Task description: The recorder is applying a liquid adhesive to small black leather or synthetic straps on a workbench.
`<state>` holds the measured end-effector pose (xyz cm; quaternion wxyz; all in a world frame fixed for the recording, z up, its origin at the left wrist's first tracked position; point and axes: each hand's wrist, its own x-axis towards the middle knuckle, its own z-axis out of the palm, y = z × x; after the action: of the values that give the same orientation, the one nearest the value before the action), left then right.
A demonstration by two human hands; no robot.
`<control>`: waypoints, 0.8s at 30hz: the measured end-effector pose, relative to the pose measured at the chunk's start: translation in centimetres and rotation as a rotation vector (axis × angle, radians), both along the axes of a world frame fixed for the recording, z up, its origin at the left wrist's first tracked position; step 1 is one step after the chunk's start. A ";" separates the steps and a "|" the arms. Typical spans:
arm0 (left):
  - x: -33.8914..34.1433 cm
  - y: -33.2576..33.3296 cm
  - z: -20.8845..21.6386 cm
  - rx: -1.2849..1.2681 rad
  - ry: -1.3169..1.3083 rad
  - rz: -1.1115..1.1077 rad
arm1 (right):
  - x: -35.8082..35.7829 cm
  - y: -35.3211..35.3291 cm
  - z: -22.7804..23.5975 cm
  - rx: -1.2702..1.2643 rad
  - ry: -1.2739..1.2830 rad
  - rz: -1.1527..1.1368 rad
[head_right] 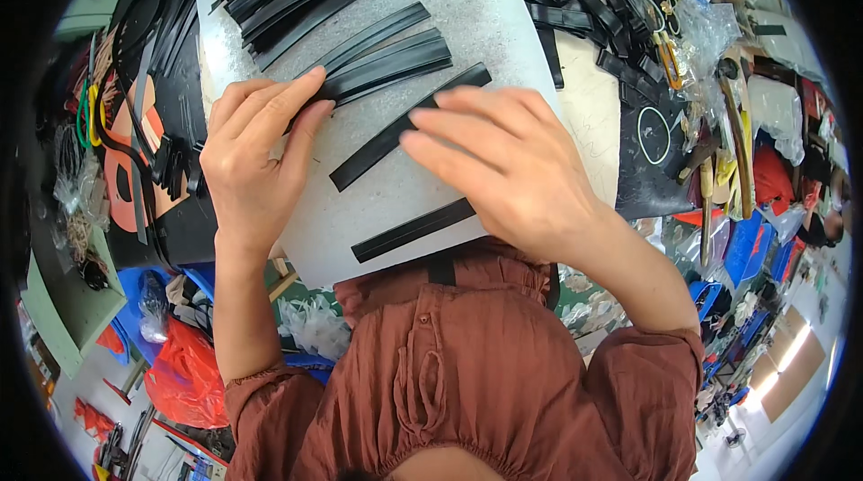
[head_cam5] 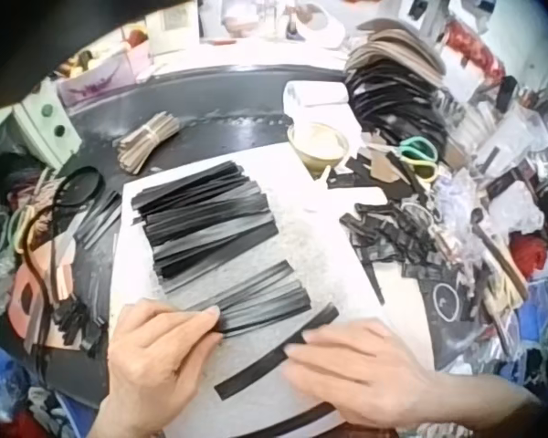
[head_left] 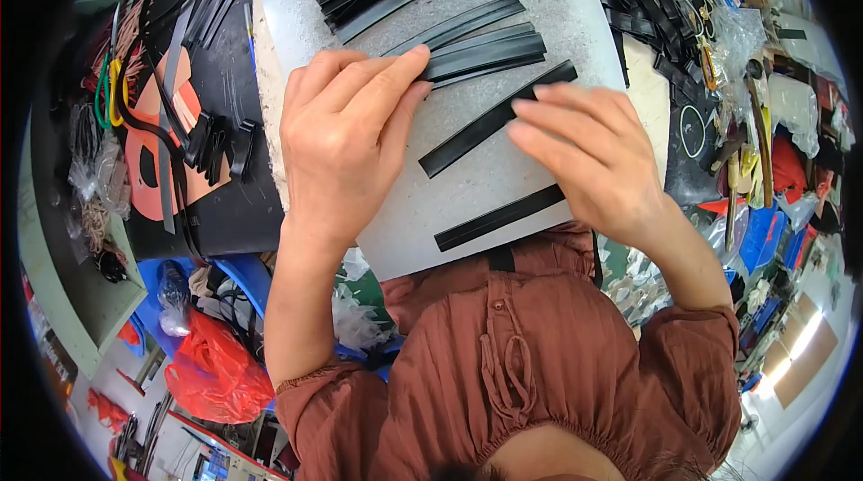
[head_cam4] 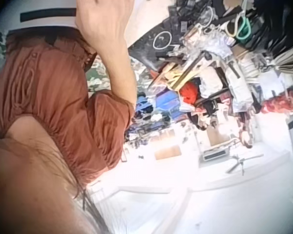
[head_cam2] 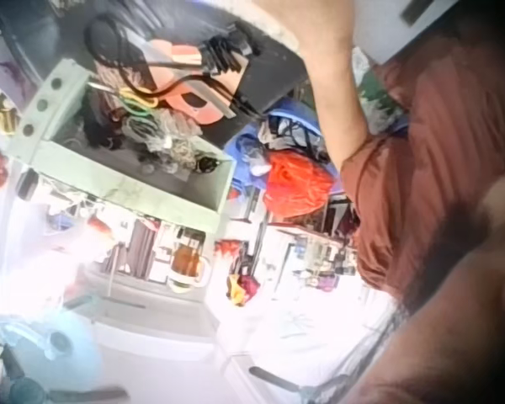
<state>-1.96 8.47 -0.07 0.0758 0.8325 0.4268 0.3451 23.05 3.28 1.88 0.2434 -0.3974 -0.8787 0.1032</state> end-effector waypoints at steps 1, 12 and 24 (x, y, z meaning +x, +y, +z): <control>0.0 0.1 0.2 0.010 0.016 -0.010 | -0.4 0.6 -0.3 -0.014 0.009 -0.008; 0.6 -0.5 2.9 -0.342 -0.218 -0.071 | -0.8 0.1 0.4 -0.106 -0.010 0.131; -0.2 -3.6 0.3 -0.126 -0.109 0.126 | -0.2 4.3 0.8 -0.012 0.033 -0.040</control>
<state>-2.18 4.83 0.26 0.1293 0.7777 0.4942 0.3665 22.81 7.53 2.68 0.2576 -0.4147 -0.8658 0.1099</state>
